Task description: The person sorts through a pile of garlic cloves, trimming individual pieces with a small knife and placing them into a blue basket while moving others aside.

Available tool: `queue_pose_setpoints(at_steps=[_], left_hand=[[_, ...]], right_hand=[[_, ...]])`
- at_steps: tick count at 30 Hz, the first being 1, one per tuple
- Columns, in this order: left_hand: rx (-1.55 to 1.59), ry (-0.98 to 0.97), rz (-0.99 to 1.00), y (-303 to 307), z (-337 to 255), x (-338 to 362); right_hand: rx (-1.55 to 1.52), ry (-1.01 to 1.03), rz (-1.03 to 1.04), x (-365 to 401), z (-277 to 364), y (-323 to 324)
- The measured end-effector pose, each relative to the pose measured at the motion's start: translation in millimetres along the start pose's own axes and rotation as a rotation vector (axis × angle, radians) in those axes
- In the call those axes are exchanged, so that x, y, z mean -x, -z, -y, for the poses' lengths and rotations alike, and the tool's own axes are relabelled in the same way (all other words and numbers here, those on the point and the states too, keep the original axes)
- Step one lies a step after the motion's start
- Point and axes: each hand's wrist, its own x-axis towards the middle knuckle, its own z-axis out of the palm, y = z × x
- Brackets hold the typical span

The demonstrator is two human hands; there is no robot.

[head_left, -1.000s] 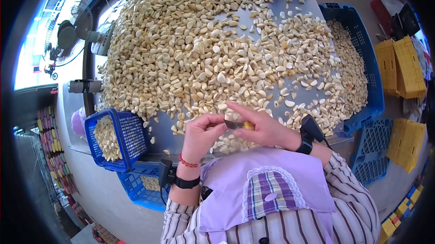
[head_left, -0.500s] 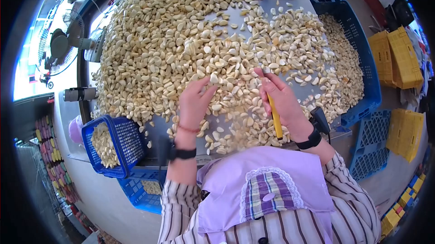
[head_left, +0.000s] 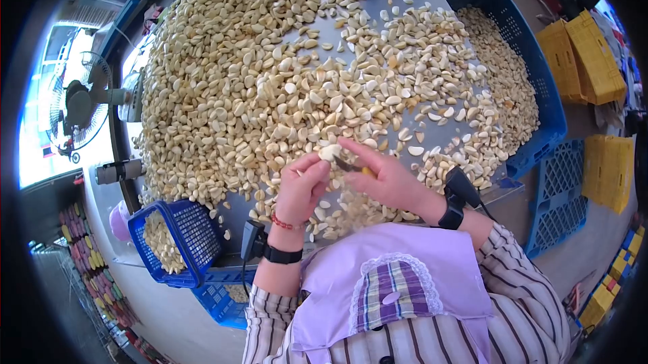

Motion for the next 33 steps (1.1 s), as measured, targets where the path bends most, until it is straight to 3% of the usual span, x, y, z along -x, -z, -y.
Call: queue_pose_setpoints(at_steps=[6,8,9,10,12,14,16,17,19,21,23,24,26,28,30,33], left_hand=[[-0.105,-0.088,-0.003,3,14,4],[0.409,-0.074,0.229,9,14,2],[0.51,-0.295,0.38,3,14,-6],[0.504,-0.3,0.379,2,5,-12],[0.431,-0.376,-0.038,7,-19,-24],[-0.216,-0.407,-0.339,35,-48,-52],[-0.753,-0.612,-0.656,59,-61,-96],[-0.758,-0.619,-0.667,68,-57,-112],[-1.375,-0.57,-0.655,78,-50,-130],[-1.33,-0.363,-0.384,55,-49,-117],[-1.608,-0.472,-0.109,23,-42,-91],[-1.568,-0.455,-0.011,14,-45,-72],[-1.454,-0.558,-0.273,39,-35,-73],[-1.57,-0.67,-0.827,79,-56,-80],[-1.529,-0.644,-0.995,137,-72,-90],[-1.663,-0.532,-0.897,152,-76,-87]], right_hand=[[-0.005,0.107,-0.053,-2,-1,0],[-0.33,-0.176,-0.02,-2,5,2],[-0.395,-0.221,-0.038,-3,9,6],[-0.397,-0.215,-0.034,-4,7,9],[-0.488,-0.197,-0.134,-7,0,12],[-0.542,-0.16,-0.12,-8,-2,13],[-0.514,-0.201,-0.116,-9,1,12],[-0.517,-0.194,-0.106,-9,2,11],[-0.471,-0.226,-0.099,-9,3,11],[-0.489,-0.218,-0.102,-9,3,13],[-0.498,-0.235,-0.152,-9,-3,17],[-0.504,-0.231,-0.148,-10,-5,19],[-0.551,-0.22,-0.196,-9,-8,22],[-0.528,-0.206,-0.205,-9,-9,23],[-0.546,-0.185,-0.177,-11,-12,21],[-0.507,-0.181,-0.138,-12,-12,15]])
